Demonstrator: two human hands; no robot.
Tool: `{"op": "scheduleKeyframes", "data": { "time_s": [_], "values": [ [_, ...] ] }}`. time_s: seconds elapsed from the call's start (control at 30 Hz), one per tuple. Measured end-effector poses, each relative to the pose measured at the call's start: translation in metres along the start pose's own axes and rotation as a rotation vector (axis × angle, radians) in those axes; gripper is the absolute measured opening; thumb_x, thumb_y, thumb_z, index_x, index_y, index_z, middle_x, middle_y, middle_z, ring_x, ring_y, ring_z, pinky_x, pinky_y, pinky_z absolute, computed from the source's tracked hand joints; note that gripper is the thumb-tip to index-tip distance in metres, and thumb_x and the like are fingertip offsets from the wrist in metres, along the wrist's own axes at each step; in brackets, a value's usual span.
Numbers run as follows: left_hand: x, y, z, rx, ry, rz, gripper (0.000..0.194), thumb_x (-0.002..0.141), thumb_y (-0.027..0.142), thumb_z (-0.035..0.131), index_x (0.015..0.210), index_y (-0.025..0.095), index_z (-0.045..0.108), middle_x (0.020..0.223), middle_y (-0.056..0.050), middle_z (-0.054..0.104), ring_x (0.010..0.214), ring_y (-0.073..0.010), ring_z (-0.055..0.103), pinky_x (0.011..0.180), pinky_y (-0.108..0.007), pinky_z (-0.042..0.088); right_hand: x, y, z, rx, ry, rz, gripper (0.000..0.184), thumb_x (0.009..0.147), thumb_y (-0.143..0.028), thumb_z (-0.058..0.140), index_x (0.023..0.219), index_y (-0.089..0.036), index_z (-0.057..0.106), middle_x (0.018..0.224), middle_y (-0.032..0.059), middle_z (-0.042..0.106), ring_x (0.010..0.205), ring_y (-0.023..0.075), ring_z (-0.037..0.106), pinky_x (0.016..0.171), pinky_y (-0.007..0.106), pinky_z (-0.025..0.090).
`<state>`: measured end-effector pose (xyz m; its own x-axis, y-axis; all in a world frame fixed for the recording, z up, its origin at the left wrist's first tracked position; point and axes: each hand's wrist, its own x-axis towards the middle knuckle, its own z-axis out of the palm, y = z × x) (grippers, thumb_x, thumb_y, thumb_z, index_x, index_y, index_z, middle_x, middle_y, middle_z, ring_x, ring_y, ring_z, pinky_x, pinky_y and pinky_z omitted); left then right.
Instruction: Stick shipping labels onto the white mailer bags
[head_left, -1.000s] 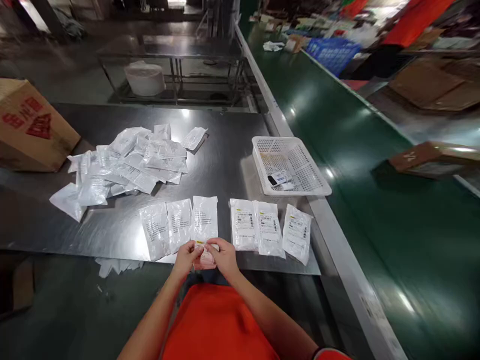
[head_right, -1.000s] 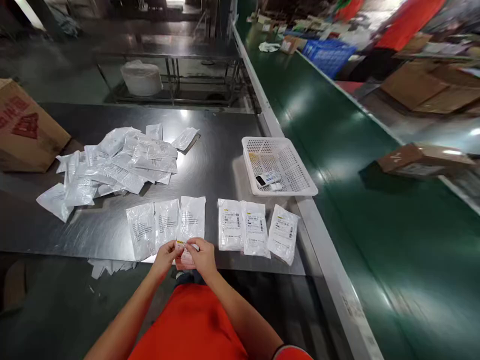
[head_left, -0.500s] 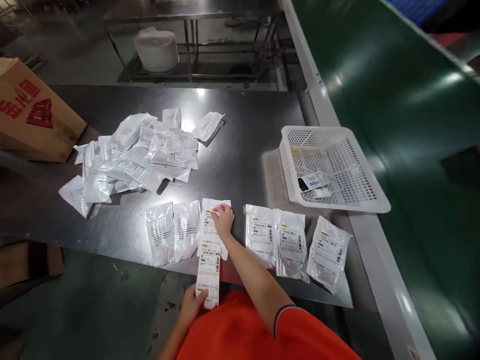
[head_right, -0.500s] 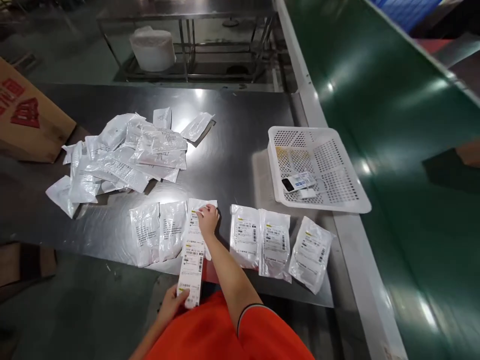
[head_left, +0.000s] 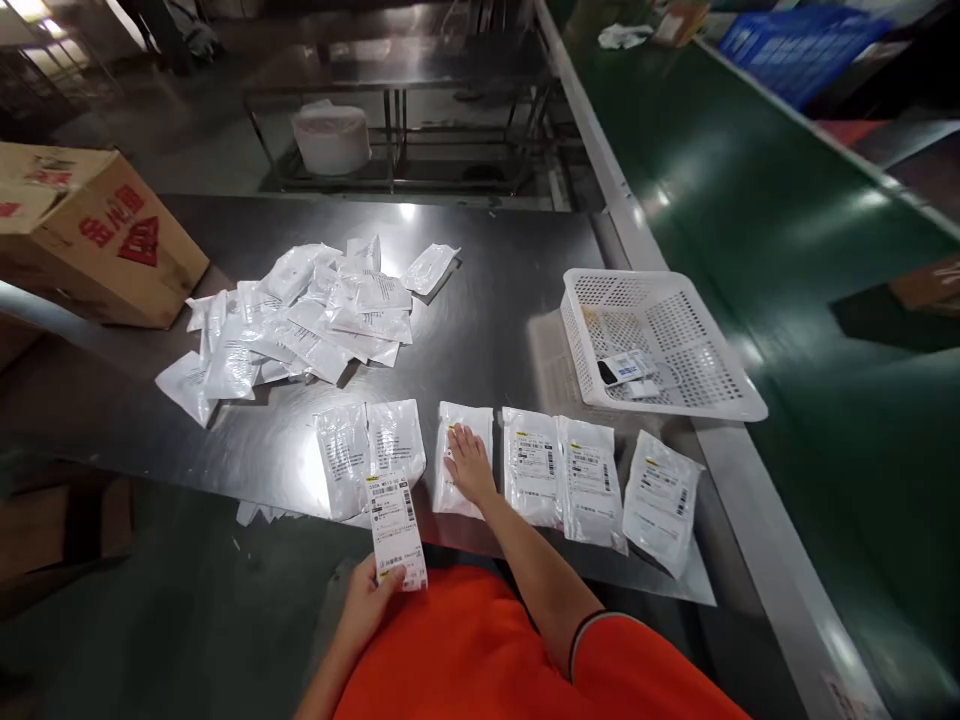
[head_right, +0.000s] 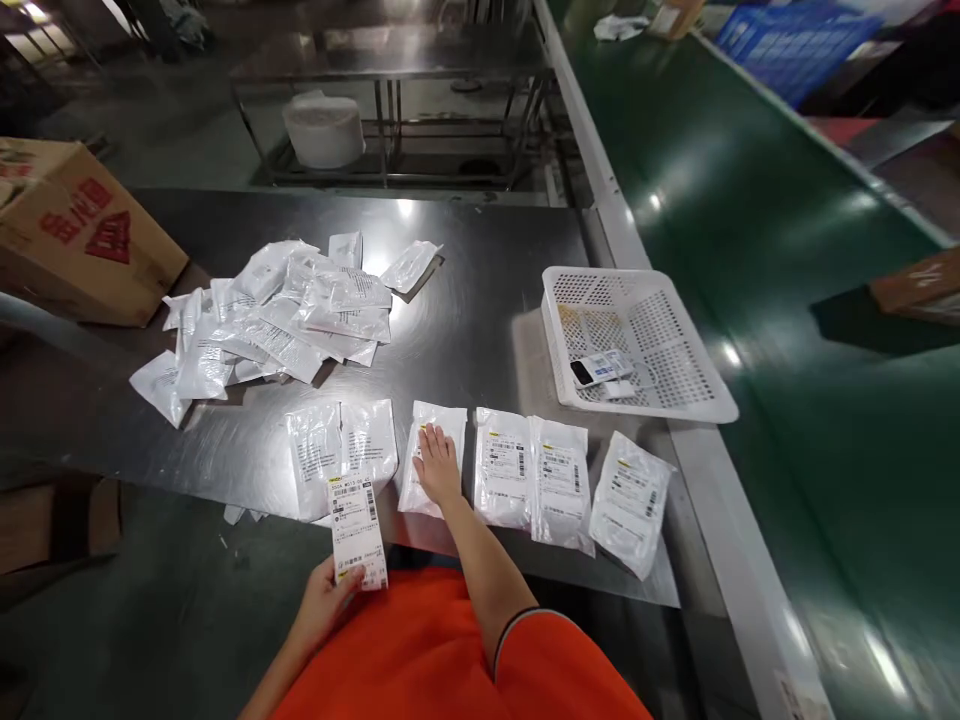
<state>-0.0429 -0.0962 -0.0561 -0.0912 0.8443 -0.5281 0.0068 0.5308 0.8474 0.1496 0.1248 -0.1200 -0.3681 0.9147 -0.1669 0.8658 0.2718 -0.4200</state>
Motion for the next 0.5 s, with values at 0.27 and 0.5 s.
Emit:
{"op": "scheduleKeyframes", "data": {
  "time_s": [0.27, 0.5],
  "values": [
    [0.009, -0.014, -0.022, -0.051, -0.238, 0.130, 0.082, 0.077, 0.074, 0.065, 0.114, 0.001, 0.061, 0.118, -0.027, 0.067, 0.109, -0.0365, 0.065, 0.094, -0.046, 0.052, -0.031, -0.080, -0.035, 0.660, 0.059, 0.000, 0.045, 0.094, -0.045, 0.045, 0.120, -0.016, 0.068, 0.122, 0.0117, 0.068, 0.117, 0.0242, 0.062, 0.106, 0.042, 0.046],
    [0.034, -0.017, -0.029, 0.046, -0.027, 0.239, 0.086, 0.078, 0.056, 0.067, 0.140, 0.001, 0.044, 0.145, -0.025, 0.050, 0.135, -0.0333, 0.050, 0.116, -0.046, 0.036, -0.066, -0.140, -0.043, 1.149, 0.018, 0.206, 0.032, 0.051, -0.039, 0.074, 0.071, -0.017, 0.066, 0.069, 0.0021, 0.061, 0.071, 0.0176, 0.056, 0.070, 0.032, 0.045]
  ]
}}
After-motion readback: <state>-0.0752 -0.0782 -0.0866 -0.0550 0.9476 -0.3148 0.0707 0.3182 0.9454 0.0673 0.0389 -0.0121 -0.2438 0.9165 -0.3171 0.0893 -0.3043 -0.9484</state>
